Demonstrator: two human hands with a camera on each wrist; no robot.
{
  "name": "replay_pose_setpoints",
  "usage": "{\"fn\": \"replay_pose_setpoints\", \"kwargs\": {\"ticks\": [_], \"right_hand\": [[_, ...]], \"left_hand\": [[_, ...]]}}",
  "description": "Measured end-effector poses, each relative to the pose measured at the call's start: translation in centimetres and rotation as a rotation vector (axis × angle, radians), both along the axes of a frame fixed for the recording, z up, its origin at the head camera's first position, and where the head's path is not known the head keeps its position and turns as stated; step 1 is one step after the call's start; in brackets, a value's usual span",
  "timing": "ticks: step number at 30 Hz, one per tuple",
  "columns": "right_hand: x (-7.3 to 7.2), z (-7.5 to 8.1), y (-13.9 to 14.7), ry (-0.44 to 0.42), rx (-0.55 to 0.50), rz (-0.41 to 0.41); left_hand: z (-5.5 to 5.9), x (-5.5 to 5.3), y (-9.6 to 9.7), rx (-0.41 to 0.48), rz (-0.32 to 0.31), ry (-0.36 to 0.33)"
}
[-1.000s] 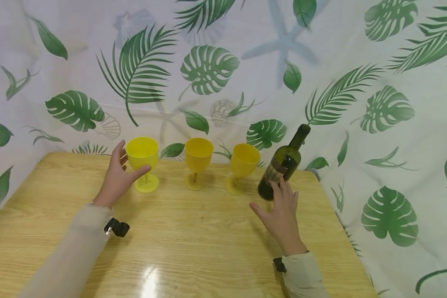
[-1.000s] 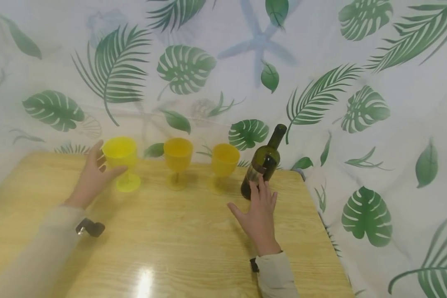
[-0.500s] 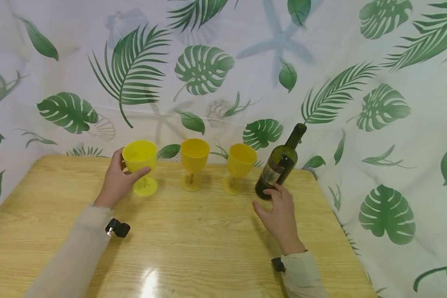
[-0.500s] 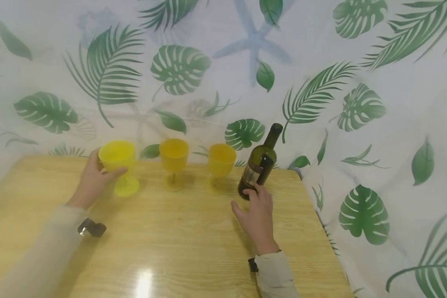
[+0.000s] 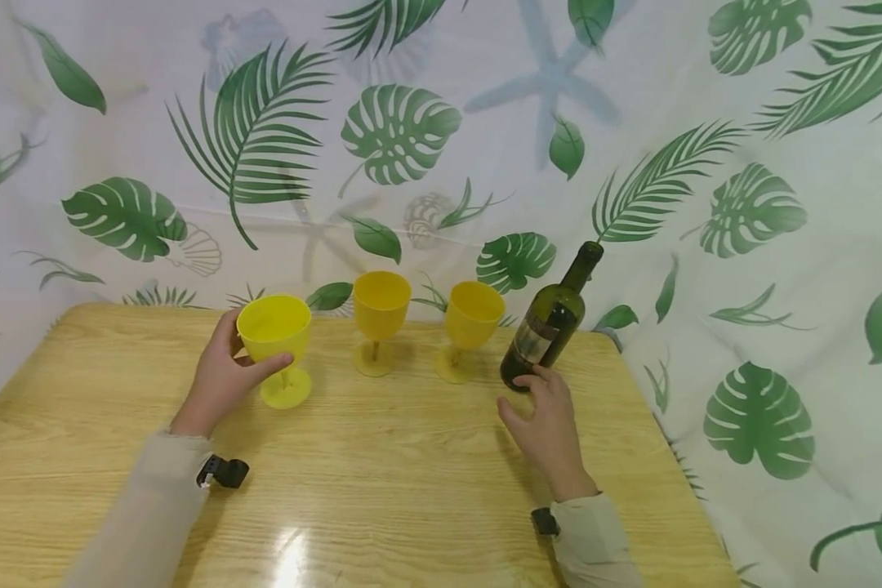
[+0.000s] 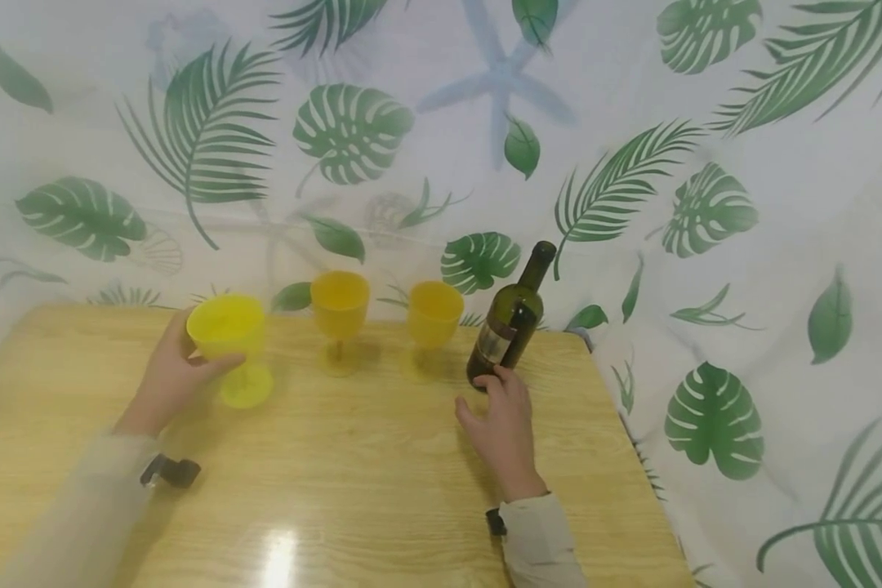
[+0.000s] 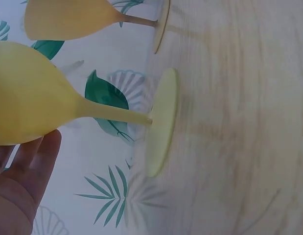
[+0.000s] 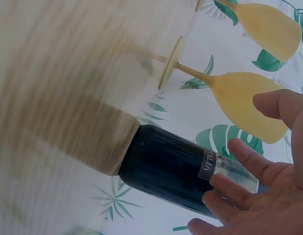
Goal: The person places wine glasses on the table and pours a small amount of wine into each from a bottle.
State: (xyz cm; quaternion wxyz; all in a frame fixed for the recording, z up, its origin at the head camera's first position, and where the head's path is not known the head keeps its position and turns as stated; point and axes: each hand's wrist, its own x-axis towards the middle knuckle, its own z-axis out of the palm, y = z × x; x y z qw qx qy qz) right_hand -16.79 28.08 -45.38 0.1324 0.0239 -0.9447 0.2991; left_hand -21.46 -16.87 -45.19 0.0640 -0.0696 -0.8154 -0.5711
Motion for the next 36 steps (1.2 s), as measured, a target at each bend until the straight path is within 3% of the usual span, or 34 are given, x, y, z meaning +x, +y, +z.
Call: {"fn": "replay_pose_setpoints", "kwargs": {"ticks": [9,20,36], "right_hand": [[-0.2,-0.5,0.3,0.035,-0.031,-0.028],[-0.3,0.0,1.0,0.020,-0.116,-0.086],[-2.8,-0.3,4.1,0.052,-0.433,-0.093]], "left_hand": [[0.0,0.7,0.3,-0.010,-0.043,0.006],[1.1,1.5,0.7,-0.045,-0.195,-0.033],[1.3,1.6,2.2,-0.053,-0.382,-0.004]]}}
